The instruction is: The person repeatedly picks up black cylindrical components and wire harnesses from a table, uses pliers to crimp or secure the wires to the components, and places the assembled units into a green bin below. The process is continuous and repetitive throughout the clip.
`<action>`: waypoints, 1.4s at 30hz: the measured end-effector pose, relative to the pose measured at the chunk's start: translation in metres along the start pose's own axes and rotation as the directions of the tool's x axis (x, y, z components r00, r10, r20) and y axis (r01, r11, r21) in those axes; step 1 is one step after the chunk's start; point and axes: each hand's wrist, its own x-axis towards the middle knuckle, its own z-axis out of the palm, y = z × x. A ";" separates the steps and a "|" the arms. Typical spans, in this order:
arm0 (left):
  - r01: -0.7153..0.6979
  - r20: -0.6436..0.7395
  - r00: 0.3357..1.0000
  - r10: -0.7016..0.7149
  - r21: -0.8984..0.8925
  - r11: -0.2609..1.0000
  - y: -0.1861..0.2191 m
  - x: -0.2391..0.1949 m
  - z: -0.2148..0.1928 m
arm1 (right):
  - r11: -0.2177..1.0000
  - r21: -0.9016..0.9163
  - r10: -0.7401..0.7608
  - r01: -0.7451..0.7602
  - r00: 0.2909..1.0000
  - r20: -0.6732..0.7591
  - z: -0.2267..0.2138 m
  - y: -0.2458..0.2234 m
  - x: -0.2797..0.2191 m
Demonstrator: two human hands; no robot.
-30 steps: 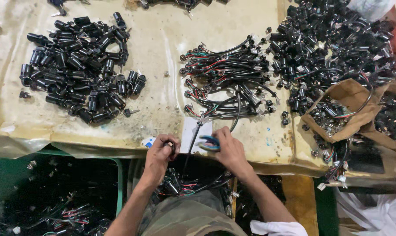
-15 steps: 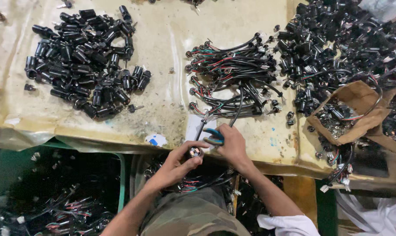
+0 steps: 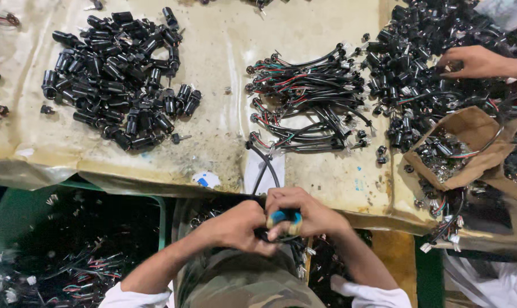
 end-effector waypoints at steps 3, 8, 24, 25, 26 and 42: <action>0.123 -0.219 0.968 -0.126 -0.028 0.992 -0.003 0.000 -0.003 | 0.993 -0.033 0.082 -0.116 0.851 -0.518 0.031 0.000 0.007; 0.113 -0.412 0.907 -0.090 0.032 0.993 0.001 -0.004 0.023 | 0.985 -0.119 0.036 -0.123 0.828 -0.560 0.039 0.004 -0.019; 0.025 -0.470 0.883 0.007 0.063 0.998 0.015 -0.015 0.088 | 0.544 0.754 0.094 0.368 0.866 -0.491 0.074 -0.001 -0.052; 0.052 -0.479 0.878 -0.013 0.067 0.996 0.017 -0.015 0.087 | 0.496 0.787 0.120 0.367 0.869 -0.481 0.075 -0.001 -0.051; 0.034 -0.465 0.885 -0.011 0.042 0.999 0.019 -0.013 0.085 | 0.445 0.820 0.146 0.360 0.874 -0.464 0.075 -0.001 -0.049; 0.106 -0.449 0.893 0.007 0.226 0.968 0.007 0.000 0.015 | 0.971 -0.214 -0.008 -0.102 0.888 -0.460 0.020 -0.008 -0.001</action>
